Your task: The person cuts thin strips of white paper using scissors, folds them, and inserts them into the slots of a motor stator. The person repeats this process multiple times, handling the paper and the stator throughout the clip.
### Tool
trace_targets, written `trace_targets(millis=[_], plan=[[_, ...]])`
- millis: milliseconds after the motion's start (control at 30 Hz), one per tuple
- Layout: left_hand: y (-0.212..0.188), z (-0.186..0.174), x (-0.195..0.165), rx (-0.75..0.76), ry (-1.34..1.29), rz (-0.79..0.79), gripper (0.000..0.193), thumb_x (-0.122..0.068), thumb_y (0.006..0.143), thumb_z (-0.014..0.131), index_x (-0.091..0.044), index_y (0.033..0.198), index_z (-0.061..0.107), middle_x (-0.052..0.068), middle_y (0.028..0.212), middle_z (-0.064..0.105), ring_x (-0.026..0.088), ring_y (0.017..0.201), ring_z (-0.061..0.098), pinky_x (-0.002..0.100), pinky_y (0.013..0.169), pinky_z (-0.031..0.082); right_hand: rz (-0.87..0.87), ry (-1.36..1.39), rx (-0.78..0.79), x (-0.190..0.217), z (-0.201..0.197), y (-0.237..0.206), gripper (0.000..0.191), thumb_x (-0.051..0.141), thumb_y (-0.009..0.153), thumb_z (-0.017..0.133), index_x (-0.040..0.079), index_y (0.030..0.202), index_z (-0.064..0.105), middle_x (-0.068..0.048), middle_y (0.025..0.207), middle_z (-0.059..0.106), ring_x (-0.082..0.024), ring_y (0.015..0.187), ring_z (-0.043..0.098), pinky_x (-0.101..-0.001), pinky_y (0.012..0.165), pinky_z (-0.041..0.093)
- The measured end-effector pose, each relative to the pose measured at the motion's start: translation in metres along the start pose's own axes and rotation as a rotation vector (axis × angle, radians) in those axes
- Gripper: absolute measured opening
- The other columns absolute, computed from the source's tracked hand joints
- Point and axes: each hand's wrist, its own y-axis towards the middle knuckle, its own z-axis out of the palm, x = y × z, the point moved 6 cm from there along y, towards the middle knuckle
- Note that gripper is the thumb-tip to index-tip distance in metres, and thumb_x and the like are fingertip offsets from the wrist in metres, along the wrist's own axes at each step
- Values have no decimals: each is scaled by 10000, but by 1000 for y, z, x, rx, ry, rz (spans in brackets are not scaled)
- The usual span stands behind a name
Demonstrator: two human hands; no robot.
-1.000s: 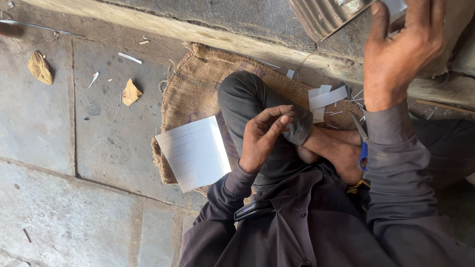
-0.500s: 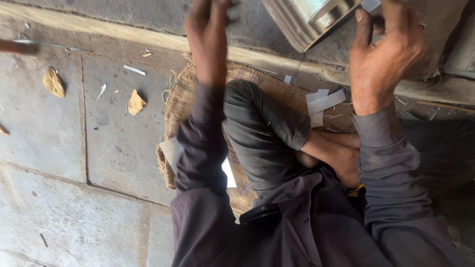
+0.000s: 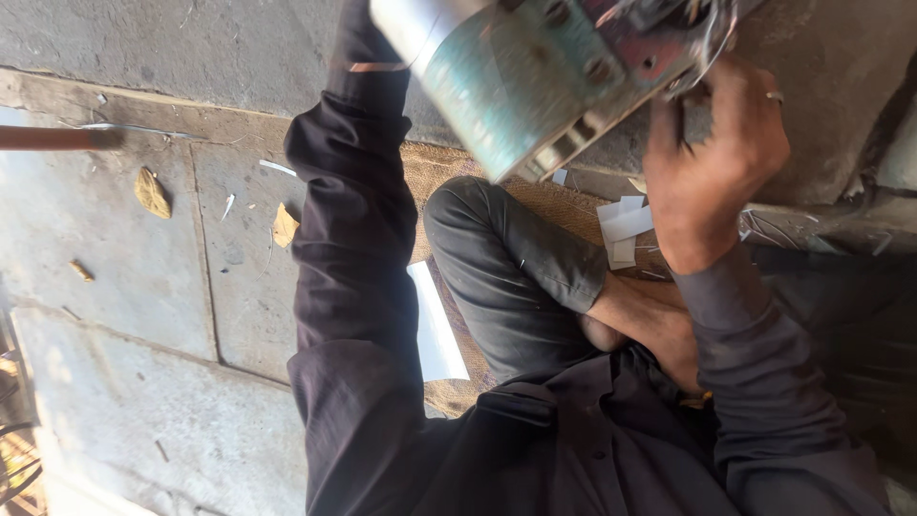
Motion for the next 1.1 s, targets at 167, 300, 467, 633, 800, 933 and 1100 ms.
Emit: trace_targets(millis=[167,300,467,633,800,933,1100], plan=[[9,-4,32,47,28,-86,370,-342,1075,554,-38,1206,719,122,1075,782,207,957,764,360,798,679,92,8,-28,-17,12,1,115,-82,1015,706,-3,1060,636,-105,988,655,-268,879,662,-379,690,489],[6,-9,46,49,30,-120,374,-344,1074,552,-38,1211,717,122,1079,781,207,956,759,358,798,675,84,-9,5,-22,17,0,134,-64,1008,695,-5,1087,606,-96,963,612,-273,909,637,-387,724,485],[8,-11,50,41,34,-127,378,-346,1073,549,-39,1218,715,121,1085,779,206,954,752,357,798,669,89,5,117,-12,9,-18,341,200,1034,631,-58,1256,652,-157,1161,537,-286,1084,528,-413,792,464],[7,-13,54,34,38,-133,383,-349,1072,546,-40,1225,713,120,1091,777,205,953,746,355,798,663,104,-52,239,-9,22,-32,425,416,1205,569,1,1178,651,-122,1243,473,-247,1181,430,-405,915,411],[7,-14,57,21,32,-132,388,-351,1071,543,-41,1232,711,120,1097,775,205,951,740,353,798,657,90,11,189,-10,20,-24,285,295,1168,627,12,1143,649,-121,1200,481,-234,1096,483,-393,876,451],[7,-15,60,18,33,-138,392,-353,1070,540,-42,1237,709,119,1101,773,204,950,735,351,798,652,261,247,24,-23,13,-7,245,31,1022,562,-44,1241,642,-110,1148,549,-117,829,556,-280,652,449],[7,-16,66,13,28,-139,397,-356,1069,537,-42,1244,707,119,1107,772,203,948,728,350,798,646,279,118,47,-25,14,13,111,13,1057,765,-50,1021,682,-85,907,584,-123,622,522,-288,557,337]])
